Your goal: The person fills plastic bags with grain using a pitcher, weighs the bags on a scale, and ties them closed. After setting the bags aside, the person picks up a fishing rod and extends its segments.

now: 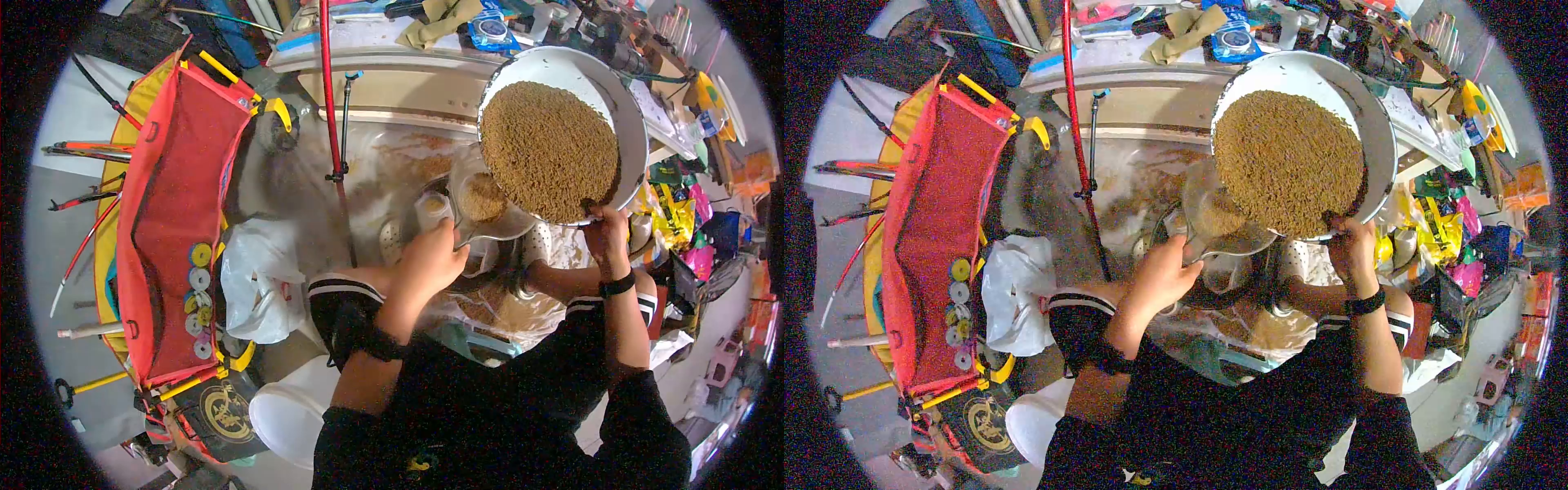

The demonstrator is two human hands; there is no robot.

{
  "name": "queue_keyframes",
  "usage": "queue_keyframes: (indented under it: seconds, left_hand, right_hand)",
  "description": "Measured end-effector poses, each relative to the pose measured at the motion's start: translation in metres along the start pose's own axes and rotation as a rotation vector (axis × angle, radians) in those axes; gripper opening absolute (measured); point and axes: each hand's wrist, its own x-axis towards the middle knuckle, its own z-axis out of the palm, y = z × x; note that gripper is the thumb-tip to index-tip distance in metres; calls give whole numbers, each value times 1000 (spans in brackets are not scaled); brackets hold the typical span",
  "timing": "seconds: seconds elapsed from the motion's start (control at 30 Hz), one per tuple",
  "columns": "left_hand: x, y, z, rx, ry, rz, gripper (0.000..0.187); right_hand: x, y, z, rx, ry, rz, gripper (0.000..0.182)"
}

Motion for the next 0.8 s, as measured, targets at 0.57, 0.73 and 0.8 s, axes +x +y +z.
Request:
queue_keyframes:
  seconds: [0.57, 0.73, 0.8]
  left_hand:
    - [4, 14, -7, 80, -43, -21, 33]
    - [4, 15, -8, 93, -56, -14, 32]
    - [2, 19, -12, 118, -67, -32, 32]
  right_hand:
    - [0, 7, -12, -227, 38, -68, 43]
    - [-6, -4, 8, -76, 30, -4, 48]
    - [-7, -6, 11, -66, 26, -3, 48]
